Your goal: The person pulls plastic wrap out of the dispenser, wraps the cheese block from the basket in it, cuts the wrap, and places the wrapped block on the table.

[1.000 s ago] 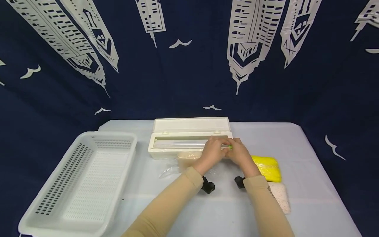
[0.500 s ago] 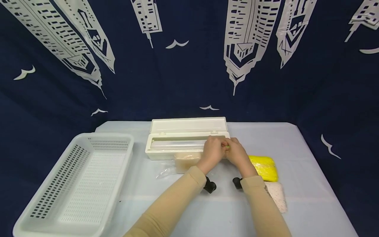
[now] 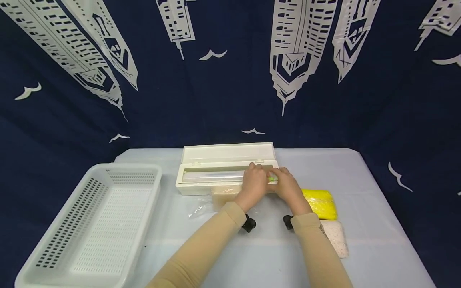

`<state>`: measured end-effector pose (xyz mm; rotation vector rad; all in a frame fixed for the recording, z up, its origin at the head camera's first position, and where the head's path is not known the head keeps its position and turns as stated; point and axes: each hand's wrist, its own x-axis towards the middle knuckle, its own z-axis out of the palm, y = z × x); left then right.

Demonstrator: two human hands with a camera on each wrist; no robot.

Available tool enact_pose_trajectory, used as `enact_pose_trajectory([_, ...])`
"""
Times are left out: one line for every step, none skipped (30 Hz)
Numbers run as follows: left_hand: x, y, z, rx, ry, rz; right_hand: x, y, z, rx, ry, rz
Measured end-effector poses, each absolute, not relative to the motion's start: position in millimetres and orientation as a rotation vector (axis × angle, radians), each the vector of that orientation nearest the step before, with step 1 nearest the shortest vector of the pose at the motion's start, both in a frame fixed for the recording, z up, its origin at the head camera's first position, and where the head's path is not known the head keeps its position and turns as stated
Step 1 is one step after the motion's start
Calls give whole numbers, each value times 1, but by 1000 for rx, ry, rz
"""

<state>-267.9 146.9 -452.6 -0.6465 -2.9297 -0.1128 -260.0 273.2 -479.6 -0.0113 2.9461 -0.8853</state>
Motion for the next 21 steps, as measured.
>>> enact_pose_trajectory([-269,144,-452,-651,-2937,-98,-260,273,-480,-18,2953,-892])
enact_pose_trajectory([-270,141,-451,-654,-2948,-84,-260,273,-480,-29,2960,-896])
enact_pose_trajectory([-271,138,-451,-653,-2959,-73,-260,273,-480,-40,2967,-894])
enact_pose_trajectory([-272,134,-450,-652,-2973,-72,-260,274,-480,-47,2973,-894])
enact_pose_trajectory([-273,131,-449,-653,-2983,-78,-259,274,-480,-47,2975,-895])
enact_pose_trajectory([-274,127,-448,-653,-2992,-88,-259,275,-480,-44,2974,-895])
enact_pose_trajectory([-275,124,-447,-653,-3003,-96,-259,276,-479,-40,2971,-896])
enact_pose_trajectory([-276,122,-446,-658,-3006,-103,-259,277,-478,-36,2968,-893])
enact_pose_trajectory([-277,119,-446,-665,-3007,-108,-259,278,-478,-32,2965,-891])
enact_pose_trajectory([-277,117,-445,-674,-3009,-112,-259,279,-477,-28,2959,-900])
enact_pose_trajectory([-278,116,-445,-681,-3006,-107,-259,280,-478,-28,2953,-908])
enact_pose_trajectory([-278,114,-445,-686,-3003,-90,-260,280,-478,-27,2946,-913])
enact_pose_trajectory([-277,113,-445,-686,-3003,-76,-261,279,-479,-25,2937,-920])
enact_pose_trajectory([-277,112,-444,-684,-3005,-64,-262,279,-479,-22,2931,-924])
enact_pose_trajectory([-277,111,-444,-681,-3011,-44,-262,278,-480,-17,2926,-924])
enact_pose_trajectory([-276,111,-444,-675,-3016,-27,-263,277,-480,-11,2921,-926])
enact_pose_trajectory([-276,110,-443,-675,-3020,-9,-263,276,-481,-4,2920,-921])
enact_pose_trajectory([-276,108,-442,-677,-3023,8,-263,276,-481,2,2919,-919])
enact_pose_trajectory([-276,107,-441,-685,-3023,23,-263,275,-481,3,2917,-918])
enact_pose_trajectory([-276,105,-440,-690,-3022,39,-263,274,-480,-1,2919,-919])
enact_pose_trajectory([-277,102,-439,-691,-3023,60,-263,274,-479,-6,2918,-919])
